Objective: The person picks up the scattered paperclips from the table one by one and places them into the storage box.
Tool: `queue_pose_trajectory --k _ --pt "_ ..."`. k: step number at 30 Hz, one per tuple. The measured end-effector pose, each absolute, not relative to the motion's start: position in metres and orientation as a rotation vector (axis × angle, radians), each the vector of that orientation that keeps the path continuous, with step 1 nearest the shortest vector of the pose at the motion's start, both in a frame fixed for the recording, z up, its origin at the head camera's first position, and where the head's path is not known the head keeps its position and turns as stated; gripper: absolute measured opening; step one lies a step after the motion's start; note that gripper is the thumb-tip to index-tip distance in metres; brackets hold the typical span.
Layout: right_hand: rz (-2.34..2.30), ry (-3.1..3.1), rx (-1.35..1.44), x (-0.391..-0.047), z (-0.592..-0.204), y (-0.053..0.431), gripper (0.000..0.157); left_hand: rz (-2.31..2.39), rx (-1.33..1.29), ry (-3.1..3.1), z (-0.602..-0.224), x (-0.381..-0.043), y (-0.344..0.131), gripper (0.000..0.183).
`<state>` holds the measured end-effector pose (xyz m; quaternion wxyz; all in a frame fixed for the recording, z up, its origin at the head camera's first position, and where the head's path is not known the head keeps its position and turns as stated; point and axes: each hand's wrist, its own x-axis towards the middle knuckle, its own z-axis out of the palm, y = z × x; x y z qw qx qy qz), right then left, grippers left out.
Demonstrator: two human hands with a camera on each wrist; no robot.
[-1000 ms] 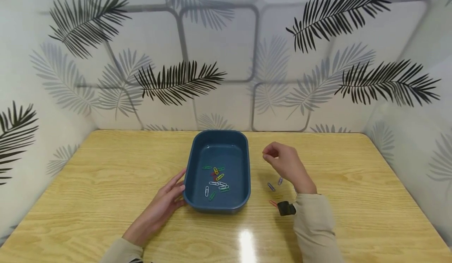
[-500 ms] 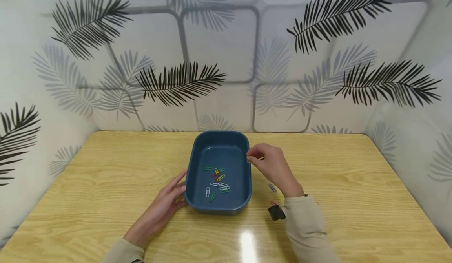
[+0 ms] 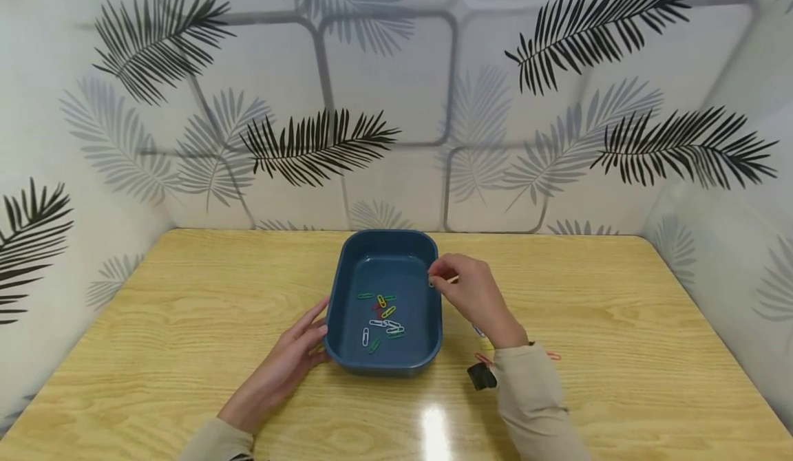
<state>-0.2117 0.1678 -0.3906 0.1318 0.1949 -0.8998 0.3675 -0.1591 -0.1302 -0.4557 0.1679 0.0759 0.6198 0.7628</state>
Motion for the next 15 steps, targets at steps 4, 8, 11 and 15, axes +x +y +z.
queue_pose_trajectory --k 4,8,11,15 --pt "1.066 -2.612 0.558 -0.2117 -0.3903 0.1684 0.006 2.170 0.205 1.765 -0.4557 -0.1592 -0.1297 0.057" --pt "1.062 -2.622 0.554 -0.2112 -0.3890 0.1687 0.006 2.171 0.197 1.766 -0.4555 -0.1594 -0.1296 0.057" --pt "1.064 -2.633 0.555 -0.2106 -0.3880 0.1691 0.005 2.171 0.195 1.766 -0.4553 -0.1593 -0.1295 0.058" --pt "1.068 -2.637 0.541 -0.2104 -0.3876 0.1709 0.006 2.172 0.199 1.762 -0.4553 -0.1595 -0.1295 0.058"
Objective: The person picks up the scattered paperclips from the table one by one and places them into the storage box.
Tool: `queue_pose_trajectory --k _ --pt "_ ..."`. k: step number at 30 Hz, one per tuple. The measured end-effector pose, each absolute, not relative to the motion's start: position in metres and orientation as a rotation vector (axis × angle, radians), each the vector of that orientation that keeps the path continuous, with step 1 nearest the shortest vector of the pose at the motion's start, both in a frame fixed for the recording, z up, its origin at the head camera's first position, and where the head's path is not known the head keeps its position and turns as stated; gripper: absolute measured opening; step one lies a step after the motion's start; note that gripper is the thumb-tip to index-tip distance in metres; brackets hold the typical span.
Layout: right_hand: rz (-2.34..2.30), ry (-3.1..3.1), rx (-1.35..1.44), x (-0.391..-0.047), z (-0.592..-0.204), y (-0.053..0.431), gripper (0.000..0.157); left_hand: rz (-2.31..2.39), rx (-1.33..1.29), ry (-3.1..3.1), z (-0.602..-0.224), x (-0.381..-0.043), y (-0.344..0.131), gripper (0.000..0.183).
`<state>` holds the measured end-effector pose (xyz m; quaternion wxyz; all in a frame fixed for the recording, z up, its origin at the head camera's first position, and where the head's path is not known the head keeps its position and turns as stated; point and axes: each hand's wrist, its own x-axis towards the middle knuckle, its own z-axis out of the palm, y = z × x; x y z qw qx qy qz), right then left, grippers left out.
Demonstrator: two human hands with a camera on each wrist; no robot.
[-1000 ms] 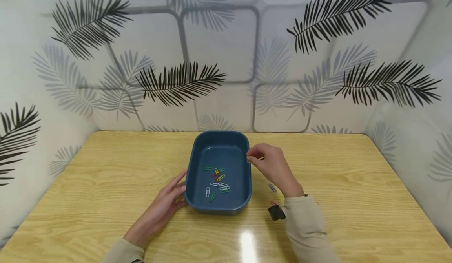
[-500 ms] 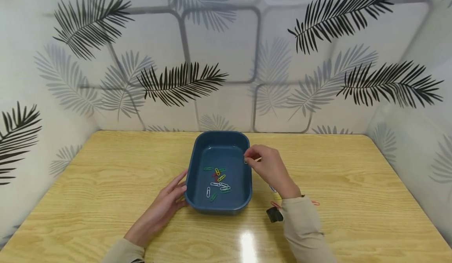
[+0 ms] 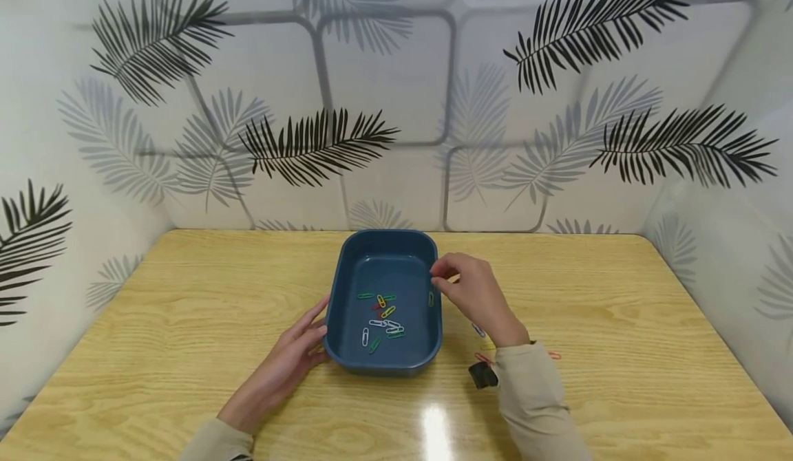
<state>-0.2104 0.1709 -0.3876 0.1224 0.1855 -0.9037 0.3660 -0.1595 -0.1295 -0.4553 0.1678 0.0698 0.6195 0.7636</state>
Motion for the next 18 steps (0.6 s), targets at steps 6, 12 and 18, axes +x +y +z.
queue_pose_trajectory --k 6,12,18 --pt "1.056 -2.634 0.517 -0.2117 -0.3872 0.1742 0.007 2.174 0.216 1.759 -0.4562 -0.1597 -0.1301 0.059" --pt "1.046 -2.658 0.529 -0.2132 -0.3888 0.1744 0.008 2.166 0.229 1.765 -0.4563 -0.1592 -0.1311 0.059" --pt "1.042 -2.681 0.543 -0.2130 -0.3894 0.1776 0.010 2.172 0.223 1.764 -0.4555 -0.1594 -0.1300 0.059"
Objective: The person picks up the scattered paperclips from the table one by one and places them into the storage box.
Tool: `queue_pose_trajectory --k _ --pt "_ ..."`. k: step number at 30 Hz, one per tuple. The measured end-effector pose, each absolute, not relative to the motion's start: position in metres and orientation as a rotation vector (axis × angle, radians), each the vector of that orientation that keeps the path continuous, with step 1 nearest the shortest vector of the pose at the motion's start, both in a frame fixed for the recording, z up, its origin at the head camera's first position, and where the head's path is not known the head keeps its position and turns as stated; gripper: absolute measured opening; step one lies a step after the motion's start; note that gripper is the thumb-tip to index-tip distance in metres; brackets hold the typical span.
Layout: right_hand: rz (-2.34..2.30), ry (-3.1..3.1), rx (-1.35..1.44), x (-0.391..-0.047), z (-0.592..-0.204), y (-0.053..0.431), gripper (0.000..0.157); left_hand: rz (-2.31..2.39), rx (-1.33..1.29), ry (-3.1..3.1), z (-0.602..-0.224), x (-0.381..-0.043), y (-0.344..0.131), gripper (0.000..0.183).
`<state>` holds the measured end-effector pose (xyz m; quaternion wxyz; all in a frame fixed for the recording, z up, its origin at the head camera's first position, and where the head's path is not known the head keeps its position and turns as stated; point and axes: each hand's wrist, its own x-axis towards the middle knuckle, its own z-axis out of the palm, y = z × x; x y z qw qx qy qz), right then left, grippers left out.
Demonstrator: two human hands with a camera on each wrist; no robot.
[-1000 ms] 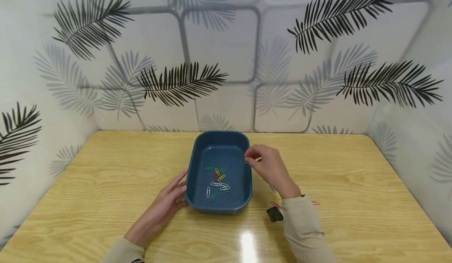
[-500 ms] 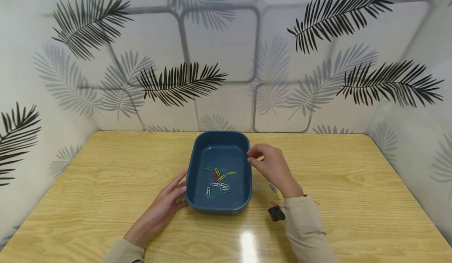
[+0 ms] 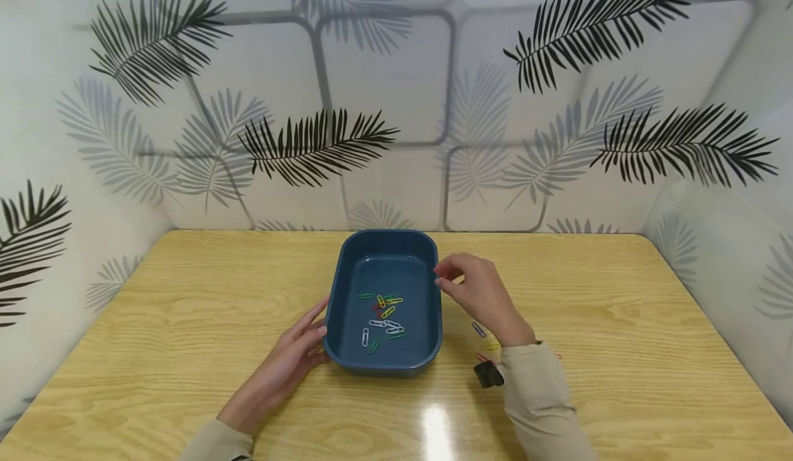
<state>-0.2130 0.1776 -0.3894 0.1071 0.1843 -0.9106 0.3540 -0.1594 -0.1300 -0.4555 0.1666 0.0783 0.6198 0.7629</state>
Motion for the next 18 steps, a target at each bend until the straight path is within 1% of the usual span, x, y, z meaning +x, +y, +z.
queue_pose_trajectory --k 13,18 --pt "0.990 -2.824 0.567 -0.201 -0.400 0.211 0.013 2.166 0.212 1.757 -0.456 -0.160 -0.129 0.058" --pt "0.957 -2.860 0.509 -0.195 -0.402 0.233 0.015 2.170 0.195 1.761 -0.455 -0.160 -0.129 0.057"
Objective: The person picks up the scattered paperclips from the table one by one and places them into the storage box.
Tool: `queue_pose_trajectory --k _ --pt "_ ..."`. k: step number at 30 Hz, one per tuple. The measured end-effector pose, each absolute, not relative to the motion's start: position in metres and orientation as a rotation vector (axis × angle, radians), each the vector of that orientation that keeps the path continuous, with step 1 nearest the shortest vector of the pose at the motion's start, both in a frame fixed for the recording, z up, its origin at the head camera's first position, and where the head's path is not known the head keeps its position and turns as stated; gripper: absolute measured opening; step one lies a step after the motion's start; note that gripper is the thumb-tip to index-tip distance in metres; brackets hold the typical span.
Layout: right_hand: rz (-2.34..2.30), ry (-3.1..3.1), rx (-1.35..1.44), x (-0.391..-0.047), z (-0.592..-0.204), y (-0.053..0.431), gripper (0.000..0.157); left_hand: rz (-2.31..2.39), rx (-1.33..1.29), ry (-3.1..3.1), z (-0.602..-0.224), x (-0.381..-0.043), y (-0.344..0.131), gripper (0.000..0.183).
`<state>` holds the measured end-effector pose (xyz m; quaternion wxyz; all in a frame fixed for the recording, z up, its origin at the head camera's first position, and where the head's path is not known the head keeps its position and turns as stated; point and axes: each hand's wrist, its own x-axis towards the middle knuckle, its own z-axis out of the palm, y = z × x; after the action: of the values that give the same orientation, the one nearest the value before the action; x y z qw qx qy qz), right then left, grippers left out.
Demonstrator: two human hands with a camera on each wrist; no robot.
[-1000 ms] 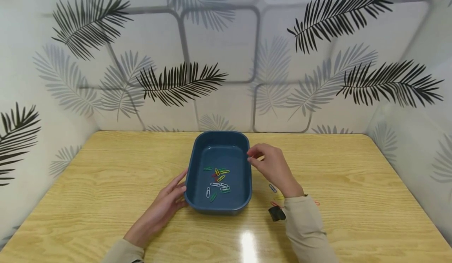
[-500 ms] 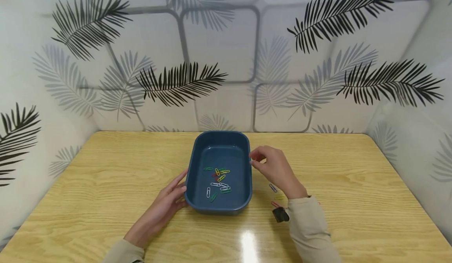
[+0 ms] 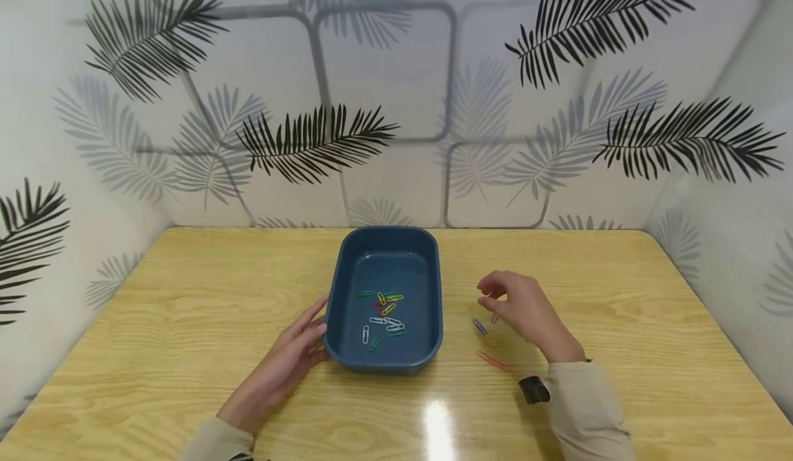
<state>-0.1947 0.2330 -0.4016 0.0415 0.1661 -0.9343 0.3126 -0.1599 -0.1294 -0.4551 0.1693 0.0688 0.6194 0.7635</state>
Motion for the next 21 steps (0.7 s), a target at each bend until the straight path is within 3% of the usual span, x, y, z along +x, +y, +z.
queue_pose_trajectory --k 11,21 --pt "0.894 -2.929 0.574 -0.184 -0.423 0.252 0.009 2.180 0.178 1.759 -0.455 -0.159 -0.131 0.057" --pt "0.833 -2.940 0.771 -0.183 -0.429 0.245 0.015 2.182 0.176 1.754 -0.455 -0.159 -0.131 0.058"
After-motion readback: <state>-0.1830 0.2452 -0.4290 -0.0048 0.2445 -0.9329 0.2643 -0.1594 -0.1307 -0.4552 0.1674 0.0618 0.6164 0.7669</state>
